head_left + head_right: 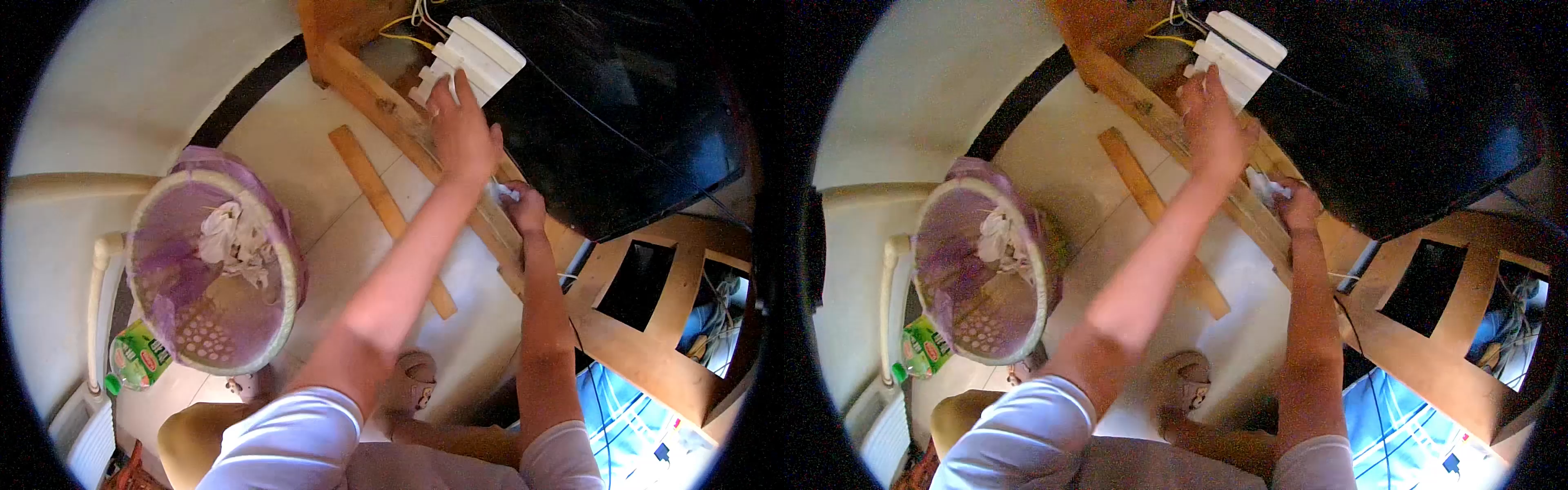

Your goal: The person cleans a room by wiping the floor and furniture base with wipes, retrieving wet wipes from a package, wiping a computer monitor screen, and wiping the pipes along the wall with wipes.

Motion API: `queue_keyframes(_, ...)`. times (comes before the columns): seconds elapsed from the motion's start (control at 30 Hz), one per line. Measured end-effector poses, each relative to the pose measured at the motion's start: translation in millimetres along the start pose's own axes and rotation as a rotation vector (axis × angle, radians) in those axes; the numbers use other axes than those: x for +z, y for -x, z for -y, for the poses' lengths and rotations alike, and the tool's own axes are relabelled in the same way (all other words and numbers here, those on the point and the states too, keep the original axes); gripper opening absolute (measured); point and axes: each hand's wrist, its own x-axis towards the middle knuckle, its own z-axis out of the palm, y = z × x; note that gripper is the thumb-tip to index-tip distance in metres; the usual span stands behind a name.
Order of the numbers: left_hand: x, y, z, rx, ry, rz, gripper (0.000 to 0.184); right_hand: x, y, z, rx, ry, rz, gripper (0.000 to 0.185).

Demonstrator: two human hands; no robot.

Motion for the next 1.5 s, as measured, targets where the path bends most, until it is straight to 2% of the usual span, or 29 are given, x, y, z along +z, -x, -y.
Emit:
queue_keyframes(0.03,-16.9,21.5,-0.9,0.076,0.185,-0.115,0.083,5.4,-4.6,-10.8,0.0,-0.007,0.0,0.028)
queue_keyframes(0.1,-41.3,68.4,24.8,0.0,0.147,-0.14,0.069,25.3,-13.9,-37.9,-0.154,-0.147,-0.235,0.033)
queue_keyframes(0.13,-44.4,89.3,44.7,-0.089,0.147,-0.111,0.065,17.2,-8.7,-29.2,-0.074,-0.417,-0.271,0.026)
queue_keyframes(0.17,-45.6,105.8,63.6,-0.18,0.147,-0.076,0.062,6.6,-3.6,-19.3,-0.068,-0.415,-0.271,0.026)
queue_keyframes(0.2,-49.7,114.2,74.8,-0.182,0.15,-0.066,0.062,-6.6,2.2,-8.9,-0.116,-0.567,-0.389,0.023)
queue_keyframes(0.27,-56.5,126.9,93.7,-0.221,-0.264,0.143,0.06,-30.0,17.1,8.4,-0.143,-0.754,-0.519,0.019)
queue_keyframes(0.37,-50.1,138.8,119.6,-0.066,-0.372,0.256,0.067,-67.3,64.0,34.0,-0.122,-0.697,-0.532,0.02)
queue_keyframes(0.47,-38.6,142.7,131.7,-0.072,-0.359,0.2,0.059,-88.5,130.1,51.2,-0.204,-0.537,-0.312,0.023)
queue_keyframes(0.53,-44.1,134.8,129.8,-0.122,-0.275,0.272,0.054,-82.4,176.1,48.1,-0.185,-0.559,-0.115,0.026)
queue_keyframes(0.6,-52.0,128.0,121.6,-0.172,-0.192,0.341,0.048,-66.4,213.2,41.4,-0.213,-0.402,0.088,0.034)
queue_keyframes(0.63,-54.6,123.3,115.6,-0.219,-0.231,0.357,0.045,-46.9,229.1,35.0,-0.107,-0.421,0.16,0.045)
queue_keyframes(0.7,-54.3,124.7,118.7,-0.249,-0.264,0.399,0.042,11.5,253.2,-0.8,0.003,-0.466,0.189,0.05)
queue_keyframes(0.77,-53.1,128.3,127.1,-0.247,-0.187,0.364,0.041,53.2,267.6,-30.2,-0.018,-0.242,0.034,0.055)
queue_keyframes(0.83,-58.0,132.0,127.2,-0.19,-0.183,0.354,0.04,44.4,264.4,-29.7,0.036,-0.156,0.109,0.052)
queue_keyframes(0.9,-64.1,135.7,124.9,-0.286,-0.12,0.318,0.039,47.5,265.7,-37.2,0.105,-0.071,0.185,0.049)
queue_keyframes(0.97,-67.6,140.3,126.4,-0.303,-0.029,0.327,0.04,67.2,260.0,-60.9,-0.017,-0.091,0.139,0.033)
queue_keyframes(1.0,-72.2,140.3,122.1,-0.304,-0.045,0.343,0.041,66.1,254.4,-65.6,-0.067,-0.08,0.234,0.023)
queue_keyframes(1.03,-77.7,138.3,119.8,-0.306,-0.067,0.354,0.041,71.3,250.9,-71.9,-0.069,-0.08,0.227,0.023)
queue_keyframes(1.1,-91.9,137.0,112.4,-0.298,-0.032,0.37,0.042,88.1,246.9,-77.7,0.297,-0.346,-0.057,0.018)
queue_keyframes(1.13,-97.4,137.6,108.8,-0.295,0.008,0.391,0.042,40.6,232.4,-41.3,0.508,-0.387,0.14,0.024)
queue_keyframes(1.17,-99.9,137.9,107.7,-0.294,0.005,0.381,0.042,69.7,223.0,-60.3,0.497,-0.391,0.14,0.024)
queue_keyframes(1.23,-103.8,138.5,106.6,-0.271,0.061,0.358,0.041,150.7,207.3,-111.2,0.175,0.113,-0.278,0.032)
queue_keyframes(1.27,-104.2,137.9,106.7,-0.274,0.058,0.341,0.041,166.0,200.8,-87.3,0.093,0.046,-0.416,0.046)
queue_keyframes(1.3,-104.1,137.9,107.9,-0.229,0.055,0.332,0.041,136.5,194.6,-17.1,0.178,0.112,-0.313,0.05)
queue_keyframes(1.33,-105.5,138.3,108.6,-0.187,0.049,0.326,0.041,122.2,189.7,17.8,0.26,-0.106,-0.204,0.051)
queue_keyframes(1.37,-108.4,135.8,106.3,-0.19,0.046,0.313,0.041,132.6,179.2,26.2,0.196,-0.138,-0.104,0.052)
queue_keyframes(1.43,-113.0,130.8,98.6,-0.289,0.04,0.364,0.042,114.1,176.1,53.7,-0.228,-0.23,0.003,0.052)
queue_keyframes(1.47,-113.8,131.3,98.9,-0.287,0.034,0.359,0.042,107.0,170.4,62.2,-0.233,-0.235,0.002,0.052)
queue_keyframes(1.5,-115.2,129.7,99.6,-0.294,0.046,0.369,0.042,105.6,158.7,66.8,-0.107,-0.24,-0.05,0.051)
